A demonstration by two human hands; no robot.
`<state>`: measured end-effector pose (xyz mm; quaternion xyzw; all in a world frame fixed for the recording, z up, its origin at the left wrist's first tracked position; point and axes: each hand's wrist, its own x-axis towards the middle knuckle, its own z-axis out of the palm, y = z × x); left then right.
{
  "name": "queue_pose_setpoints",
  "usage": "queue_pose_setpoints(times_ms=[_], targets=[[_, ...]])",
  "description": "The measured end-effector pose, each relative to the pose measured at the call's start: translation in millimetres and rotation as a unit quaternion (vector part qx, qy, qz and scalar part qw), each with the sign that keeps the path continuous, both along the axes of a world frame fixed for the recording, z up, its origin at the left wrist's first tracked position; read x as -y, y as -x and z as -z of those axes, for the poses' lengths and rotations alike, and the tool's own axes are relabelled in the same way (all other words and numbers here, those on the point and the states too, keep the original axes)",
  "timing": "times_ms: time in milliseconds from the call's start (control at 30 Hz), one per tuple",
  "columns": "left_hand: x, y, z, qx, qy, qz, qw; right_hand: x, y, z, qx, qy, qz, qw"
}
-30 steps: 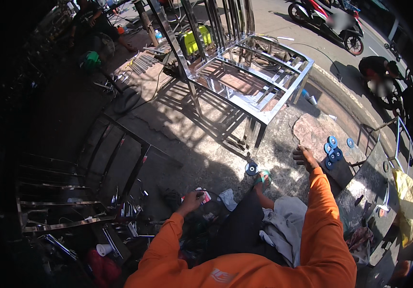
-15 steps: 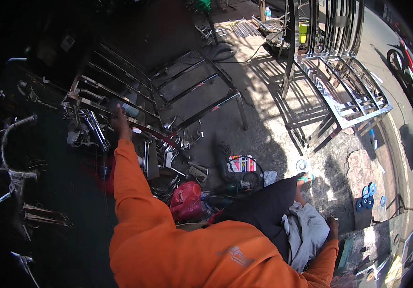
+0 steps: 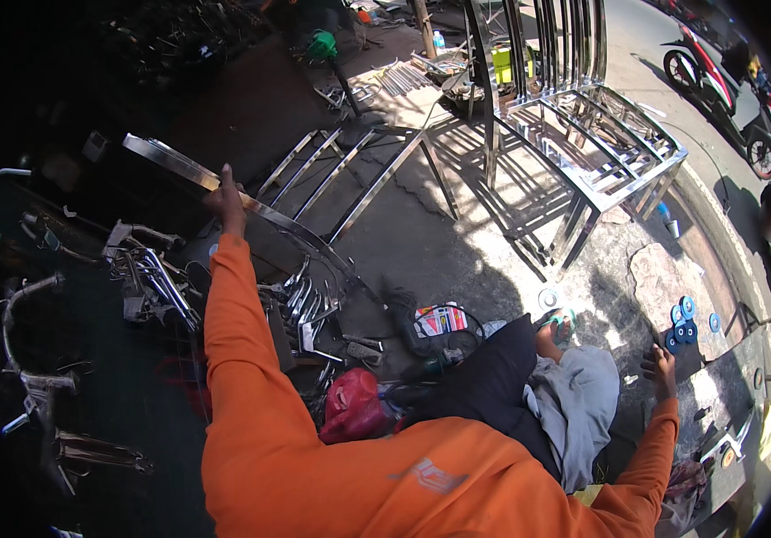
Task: The person uses a handheld angle grinder to polish a metal frame, then wipes the frame with a cloth and applies a spray from a can. The person continues to wipe the frame with the cloth.
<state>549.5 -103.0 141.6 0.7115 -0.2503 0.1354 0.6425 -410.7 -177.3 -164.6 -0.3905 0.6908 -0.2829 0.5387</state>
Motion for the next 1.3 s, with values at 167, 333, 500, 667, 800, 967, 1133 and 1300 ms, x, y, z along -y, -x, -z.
queue_pose_setpoints(times_ms=[167,333,500,667,800,967,1133,1300], targets=[[86,22,-43,0.056,0.007,0.056,0.997,-10,3,-32,-0.037,0.061,-0.01,0.997],[157,34,-63,0.142,-0.084,0.01,0.986,-79,1,-48,-0.095,0.004,0.093,0.991],[207,71,-47,0.269,-0.089,-0.012,0.959,-70,-11,-58,-0.093,0.06,0.061,0.992],[228,96,-40,0.267,-0.039,0.103,0.957,-37,-18,-108,-0.252,0.277,-0.079,0.924],[231,103,-38,0.266,-0.035,0.106,0.958,-21,-13,-194,-0.297,0.283,0.005,0.912],[236,96,-33,0.213,-0.001,0.113,0.97,55,-57,-300,-0.267,0.459,-0.062,0.845],[253,75,-43,0.261,-0.058,0.185,0.946,127,-79,-404,-0.152,0.527,-0.115,0.829],[278,47,-61,0.247,-0.128,0.141,0.95,85,-73,-404,-0.293,0.483,-0.171,0.807]])
